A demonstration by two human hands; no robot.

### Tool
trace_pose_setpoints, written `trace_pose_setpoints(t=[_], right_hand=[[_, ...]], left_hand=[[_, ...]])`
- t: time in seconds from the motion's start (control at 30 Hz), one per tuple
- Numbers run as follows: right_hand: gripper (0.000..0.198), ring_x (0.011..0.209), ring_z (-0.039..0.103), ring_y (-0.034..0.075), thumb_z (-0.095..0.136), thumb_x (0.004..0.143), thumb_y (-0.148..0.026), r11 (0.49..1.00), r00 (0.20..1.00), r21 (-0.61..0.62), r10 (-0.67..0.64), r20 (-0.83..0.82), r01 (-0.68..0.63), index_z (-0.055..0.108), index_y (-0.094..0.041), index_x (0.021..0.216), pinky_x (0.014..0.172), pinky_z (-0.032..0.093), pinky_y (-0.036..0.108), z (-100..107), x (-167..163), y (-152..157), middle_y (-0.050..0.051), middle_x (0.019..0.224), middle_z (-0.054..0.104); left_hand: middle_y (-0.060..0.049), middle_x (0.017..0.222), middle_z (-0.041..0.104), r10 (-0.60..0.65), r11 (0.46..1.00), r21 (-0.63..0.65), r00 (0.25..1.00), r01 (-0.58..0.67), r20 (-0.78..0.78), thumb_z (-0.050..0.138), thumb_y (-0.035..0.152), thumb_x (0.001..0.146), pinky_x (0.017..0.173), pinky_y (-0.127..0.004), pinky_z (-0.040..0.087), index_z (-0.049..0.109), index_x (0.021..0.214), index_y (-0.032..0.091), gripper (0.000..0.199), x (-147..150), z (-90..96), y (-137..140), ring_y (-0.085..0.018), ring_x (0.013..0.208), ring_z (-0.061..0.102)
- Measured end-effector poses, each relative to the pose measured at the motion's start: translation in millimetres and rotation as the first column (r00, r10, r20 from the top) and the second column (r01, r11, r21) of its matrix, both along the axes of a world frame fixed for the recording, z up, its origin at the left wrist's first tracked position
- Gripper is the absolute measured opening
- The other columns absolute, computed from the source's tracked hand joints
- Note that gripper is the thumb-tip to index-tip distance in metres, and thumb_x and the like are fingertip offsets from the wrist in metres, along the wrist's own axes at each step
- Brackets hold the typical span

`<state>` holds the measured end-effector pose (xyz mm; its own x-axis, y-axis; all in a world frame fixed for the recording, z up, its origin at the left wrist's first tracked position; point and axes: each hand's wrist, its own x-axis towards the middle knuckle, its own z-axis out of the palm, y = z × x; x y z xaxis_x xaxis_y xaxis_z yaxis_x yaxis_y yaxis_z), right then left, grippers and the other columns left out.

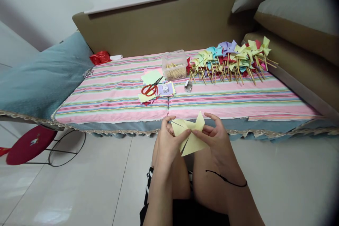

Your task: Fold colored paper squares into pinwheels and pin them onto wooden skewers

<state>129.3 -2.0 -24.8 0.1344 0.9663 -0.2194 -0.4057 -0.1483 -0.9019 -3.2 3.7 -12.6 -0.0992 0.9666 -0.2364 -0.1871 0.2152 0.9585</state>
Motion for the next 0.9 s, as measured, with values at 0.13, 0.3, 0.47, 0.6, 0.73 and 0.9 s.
trace_pose_setpoints(t=[0.13,0.3,0.47,0.6,0.73,0.9], right_hand=[[0.082,0.065,0.068,0.02,0.087,0.053,-0.034,1.0,1.0,-0.001,0.016,0.006,-0.016,0.04,-0.025,0.121,0.061,0.053,0.031,-0.3,1.5,-1.1,0.002,0.074,0.075],[0.081,0.065,0.068,0.02,0.086,0.055,-0.033,0.999,0.999,-0.006,0.05,0.012,-0.05,0.04,-0.025,0.121,0.062,0.052,0.03,1.1,3.4,-1.6,0.001,0.074,0.075],[0.081,0.067,0.069,0.02,0.085,0.056,-0.033,0.997,0.998,-0.016,0.07,0.001,-0.07,0.04,-0.025,0.121,0.063,0.052,0.03,2.1,4.4,-1.9,0.002,0.076,0.075],[0.079,0.07,0.069,0.021,0.085,0.055,-0.033,0.997,0.997,-0.017,0.074,-0.002,-0.074,0.04,-0.026,0.12,0.064,0.052,0.03,1.6,2.9,-2.2,0.002,0.078,0.075],[0.084,0.069,0.069,0.022,0.086,0.054,-0.032,0.999,0.999,-0.038,0.028,-0.044,-0.029,0.038,-0.025,0.122,0.065,0.053,0.033,-4.1,2.0,-0.5,0.002,0.076,0.075],[0.088,0.065,0.068,0.02,0.087,0.053,-0.03,0.995,0.996,-0.09,-0.041,-0.084,0.033,0.037,-0.023,0.125,0.064,0.053,0.033,-12.7,4.8,3.7,0.002,0.077,0.075]], left_hand=[[0.003,0.071,0.066,-0.068,0.997,0.031,0.996,0.067,0.051,0.077,0.026,0.065,0.054,-0.024,0.048,0.044,0.113,0.025,0.058,-1.8,-2.0,0.6,-0.013,0.057,0.062],[0.003,0.07,0.066,-0.073,0.997,0.005,0.992,0.073,0.1,0.079,0.024,0.062,0.055,-0.024,0.048,0.044,0.11,0.024,0.06,-1.8,1.4,0.6,-0.013,0.055,0.062],[0.005,0.065,0.065,-0.07,0.997,-0.006,0.992,0.071,0.108,0.079,0.022,0.062,0.053,-0.023,0.046,0.044,0.11,0.024,0.059,-1.7,3.7,0.8,-0.012,0.052,0.06],[0.005,0.066,0.065,-0.08,0.997,-0.001,0.992,0.081,0.096,0.079,0.021,0.062,0.053,-0.023,0.046,0.044,0.11,0.024,0.059,-2.2,2.1,0.8,-0.012,0.053,0.06],[0.004,0.068,0.066,-0.087,0.996,0.004,0.988,0.087,0.131,0.077,0.025,0.066,0.055,-0.023,0.047,0.045,0.109,0.024,0.053,-1.8,1.5,0.4,-0.013,0.056,0.062],[0.0,0.081,0.067,0.018,0.996,0.084,0.985,-0.033,0.172,0.076,0.024,0.068,0.064,-0.023,0.049,0.049,0.1,0.021,0.042,-2.5,2.1,3.1,-0.012,0.066,0.065]])
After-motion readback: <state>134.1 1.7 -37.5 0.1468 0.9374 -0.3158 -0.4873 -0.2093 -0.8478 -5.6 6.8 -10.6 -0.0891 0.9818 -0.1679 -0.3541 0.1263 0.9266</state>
